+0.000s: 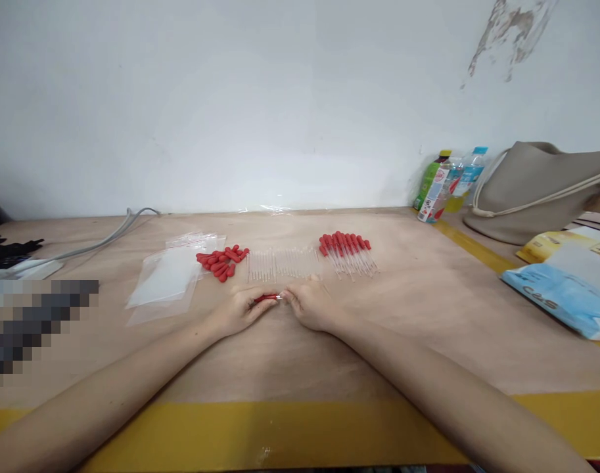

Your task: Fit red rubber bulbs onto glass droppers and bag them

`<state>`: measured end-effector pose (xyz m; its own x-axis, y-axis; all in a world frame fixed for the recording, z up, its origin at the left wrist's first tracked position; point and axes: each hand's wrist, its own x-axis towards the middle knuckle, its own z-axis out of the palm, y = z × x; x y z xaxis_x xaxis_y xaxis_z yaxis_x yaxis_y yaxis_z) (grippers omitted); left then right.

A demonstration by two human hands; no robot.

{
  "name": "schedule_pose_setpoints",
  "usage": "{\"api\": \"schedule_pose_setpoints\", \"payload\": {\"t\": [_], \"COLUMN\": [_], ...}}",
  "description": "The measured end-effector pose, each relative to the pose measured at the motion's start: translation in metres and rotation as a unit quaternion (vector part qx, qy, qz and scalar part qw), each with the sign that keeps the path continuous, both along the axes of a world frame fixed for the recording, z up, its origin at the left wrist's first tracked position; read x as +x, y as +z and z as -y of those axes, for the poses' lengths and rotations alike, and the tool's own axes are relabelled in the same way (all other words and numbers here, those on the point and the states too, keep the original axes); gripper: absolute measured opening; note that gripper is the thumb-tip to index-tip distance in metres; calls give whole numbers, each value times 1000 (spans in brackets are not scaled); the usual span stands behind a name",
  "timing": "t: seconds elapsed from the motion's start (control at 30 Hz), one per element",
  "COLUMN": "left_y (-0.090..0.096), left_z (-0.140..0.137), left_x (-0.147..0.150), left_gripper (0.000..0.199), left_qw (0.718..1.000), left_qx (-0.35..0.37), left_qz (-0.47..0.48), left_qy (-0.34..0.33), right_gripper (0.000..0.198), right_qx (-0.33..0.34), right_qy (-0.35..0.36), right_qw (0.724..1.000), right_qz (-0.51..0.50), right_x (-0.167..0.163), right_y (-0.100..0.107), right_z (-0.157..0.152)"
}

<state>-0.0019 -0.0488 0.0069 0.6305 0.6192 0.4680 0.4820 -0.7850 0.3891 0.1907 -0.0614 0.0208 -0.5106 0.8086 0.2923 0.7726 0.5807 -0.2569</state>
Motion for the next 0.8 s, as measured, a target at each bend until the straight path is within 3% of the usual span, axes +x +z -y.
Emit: {"api": "schedule_pose_setpoints", "payload": {"t": [0.13,0.2,0.33,0.43,0.53,0.63,0.8], "left_y": [-1,-1,-1,0,2,2,2], "left_z": [-3,-3,-1,1,2,2,1], "left_x": [0,-3,-8,-9,-9,-8,-7], "left_gripper": [19,32,57,55,52,48,40], "left_qw": [999,996,990,994,994,994,995], "left_qx": [21,33,23,4,-5,-6,-5], "left_qz": [23,45,63,33,12,10,0], "left_qy": [26,71,123,107,107,108,102], "right_gripper": [28,27,25,28,30,29,30], "right_qx": [-17,-3,74,127,147,118,90], "right_qy": [66,67,-66,-261,-416,-441,-431], "right_qw": [997,997,985,932,876,875,893], "right_qz": [-23,-42,-143,-217,-196,-160,-95], "right_x": [4,10,41,78,111,124,117], "right_y": [2,2,1,-3,-10,-15,-17], "right_z": [-1,-5,-27,-52,-70,-77,-76]}}
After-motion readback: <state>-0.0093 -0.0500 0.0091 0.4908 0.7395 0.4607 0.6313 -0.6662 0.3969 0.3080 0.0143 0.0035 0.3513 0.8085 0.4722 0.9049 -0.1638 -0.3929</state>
